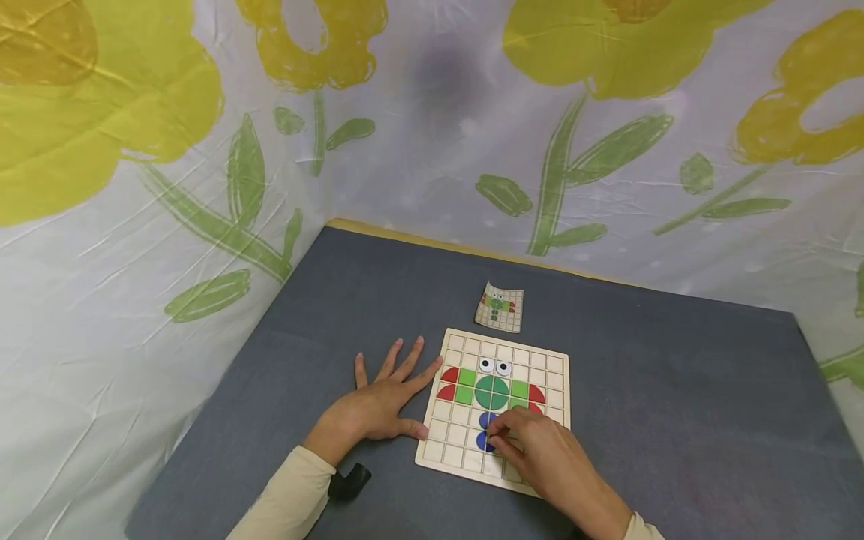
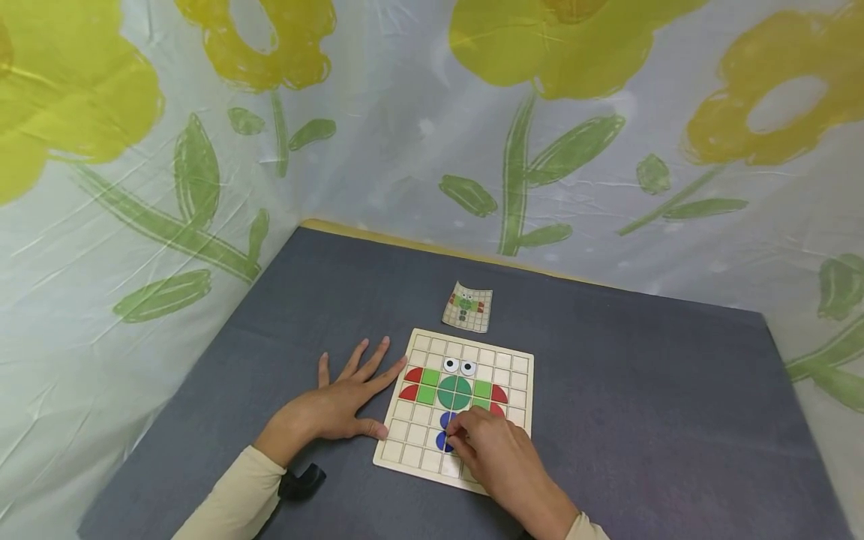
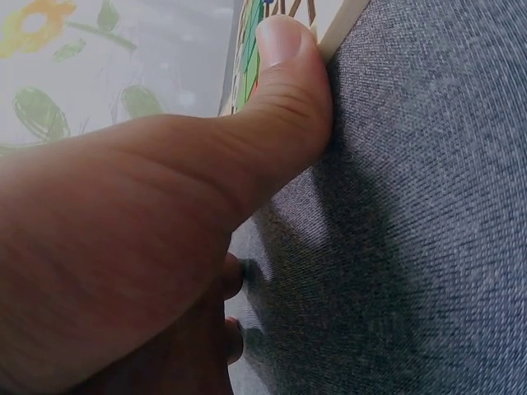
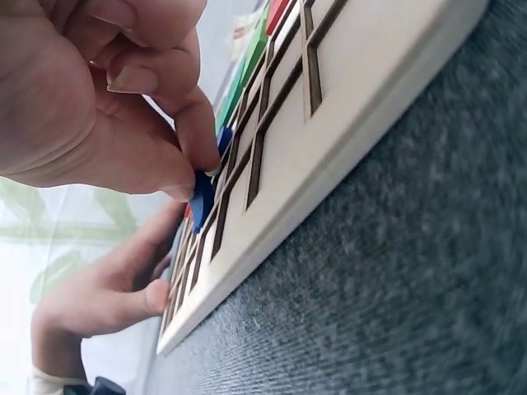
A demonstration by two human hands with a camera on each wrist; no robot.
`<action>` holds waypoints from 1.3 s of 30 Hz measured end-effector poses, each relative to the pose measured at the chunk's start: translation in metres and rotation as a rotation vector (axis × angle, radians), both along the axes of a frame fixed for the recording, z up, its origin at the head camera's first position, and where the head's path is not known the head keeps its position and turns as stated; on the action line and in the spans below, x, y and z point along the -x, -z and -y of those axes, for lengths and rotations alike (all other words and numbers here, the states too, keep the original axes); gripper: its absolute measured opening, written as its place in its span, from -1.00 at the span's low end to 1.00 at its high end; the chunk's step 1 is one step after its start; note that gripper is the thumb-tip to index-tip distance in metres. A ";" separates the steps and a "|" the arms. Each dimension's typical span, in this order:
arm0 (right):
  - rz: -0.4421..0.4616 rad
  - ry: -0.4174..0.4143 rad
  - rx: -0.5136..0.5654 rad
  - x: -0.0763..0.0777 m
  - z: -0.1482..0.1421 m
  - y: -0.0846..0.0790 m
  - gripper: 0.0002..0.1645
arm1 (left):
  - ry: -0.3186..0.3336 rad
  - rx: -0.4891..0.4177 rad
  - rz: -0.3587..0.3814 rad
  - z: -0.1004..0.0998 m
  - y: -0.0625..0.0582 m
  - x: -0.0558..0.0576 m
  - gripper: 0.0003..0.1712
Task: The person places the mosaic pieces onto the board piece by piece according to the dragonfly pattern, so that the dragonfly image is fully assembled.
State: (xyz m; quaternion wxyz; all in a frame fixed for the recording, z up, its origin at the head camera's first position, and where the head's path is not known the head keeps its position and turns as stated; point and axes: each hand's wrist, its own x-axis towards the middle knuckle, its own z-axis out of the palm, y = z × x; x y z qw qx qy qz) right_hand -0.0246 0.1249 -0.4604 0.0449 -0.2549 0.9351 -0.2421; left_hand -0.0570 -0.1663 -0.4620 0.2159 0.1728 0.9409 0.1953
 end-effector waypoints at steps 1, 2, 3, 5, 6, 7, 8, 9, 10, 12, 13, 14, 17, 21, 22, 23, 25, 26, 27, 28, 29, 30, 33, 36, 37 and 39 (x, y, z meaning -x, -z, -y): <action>-0.003 0.001 -0.005 0.000 0.000 0.000 -0.85 | 0.001 -0.002 -0.001 0.000 0.000 0.000 0.29; -0.006 0.002 -0.008 0.000 0.000 0.001 -0.84 | 0.002 -0.002 -0.001 0.000 0.000 0.000 0.29; -0.007 0.004 -0.010 0.000 0.001 0.001 -0.83 | 0.003 -0.001 0.001 0.000 0.000 0.000 0.29; -0.010 0.008 -0.015 -0.001 0.001 0.001 -0.82 | 0.003 -0.006 0.002 0.000 0.001 0.000 0.29; -0.011 0.010 -0.015 -0.001 0.001 0.001 -0.82 | 0.003 -0.009 0.001 0.000 0.001 0.000 0.29; -0.014 0.012 -0.018 -0.001 0.001 0.001 -0.81 | 0.004 -0.010 0.002 0.000 0.001 0.000 0.29; -0.016 0.014 -0.021 -0.001 0.002 0.001 -0.81 | 0.003 -0.010 0.002 0.000 0.002 0.000 0.29; -0.017 0.017 -0.025 -0.001 0.002 0.002 -0.81 | 0.003 -0.008 0.002 0.000 0.002 0.000 0.29; -0.019 0.019 -0.030 -0.001 0.002 0.002 -0.81 | 0.002 -0.008 -0.001 0.000 0.002 0.000 0.30; -0.022 0.021 -0.037 -0.002 0.002 0.001 -0.81 | 0.001 -0.004 -0.004 0.000 0.003 0.000 0.30; -0.024 0.020 -0.040 -0.002 0.002 0.001 -0.82 | 0.001 -0.002 -0.004 0.000 0.003 0.000 0.30; -0.023 0.019 -0.043 -0.002 0.002 0.001 -0.82 | 0.000 -0.001 -0.006 0.000 0.004 0.000 0.30; -0.030 0.009 -0.045 -0.002 0.001 0.001 -0.81 | 0.000 -0.004 -0.007 0.000 0.003 0.000 0.30; -0.042 -0.018 -0.043 -0.003 0.000 0.001 -0.79 | 0.001 -0.001 -0.004 0.000 0.002 0.000 0.29; -0.044 -0.024 -0.042 -0.003 -0.001 0.001 -0.79 | 0.002 0.002 -0.003 0.000 0.002 0.000 0.29; -0.047 -0.029 -0.044 -0.003 -0.001 0.001 -0.80 | 0.003 0.004 -0.003 0.000 0.002 0.000 0.29; -0.053 -0.036 -0.049 -0.003 -0.001 0.001 -0.80 | 0.006 0.003 -0.003 0.000 0.002 0.000 0.29; -0.057 -0.037 -0.053 -0.004 -0.001 0.001 -0.80 | 0.007 0.000 -0.005 0.000 0.002 0.001 0.29; -0.062 -0.038 -0.056 -0.004 -0.001 0.000 -0.80 | 0.007 -0.006 -0.006 0.000 0.003 0.001 0.29; -0.068 -0.039 -0.061 -0.004 -0.001 0.000 -0.79 | 0.007 -0.015 -0.007 0.001 0.004 0.001 0.29; -0.077 -0.039 -0.065 -0.004 -0.001 0.000 -0.79 | 0.008 -0.023 -0.007 0.002 0.007 0.002 0.30; -0.087 -0.039 -0.072 -0.005 -0.001 0.000 -0.79 | 0.006 -0.035 -0.008 0.003 0.012 0.002 0.32; -0.118 -0.033 -0.096 -0.006 -0.001 0.001 -0.78 | 0.007 -0.056 -0.031 0.006 0.030 0.005 0.36; -0.130 -0.020 -0.114 -0.006 -0.001 0.001 -0.79 | 0.011 -0.056 -0.051 0.008 0.041 0.007 0.38; -0.131 -0.015 -0.118 -0.006 -0.001 0.002 -0.80 | 0.014 -0.055 -0.057 0.009 0.042 0.007 0.38; -0.130 -0.009 -0.119 -0.006 -0.002 0.002 -0.81 | 0.015 -0.058 -0.053 0.008 0.039 0.006 0.36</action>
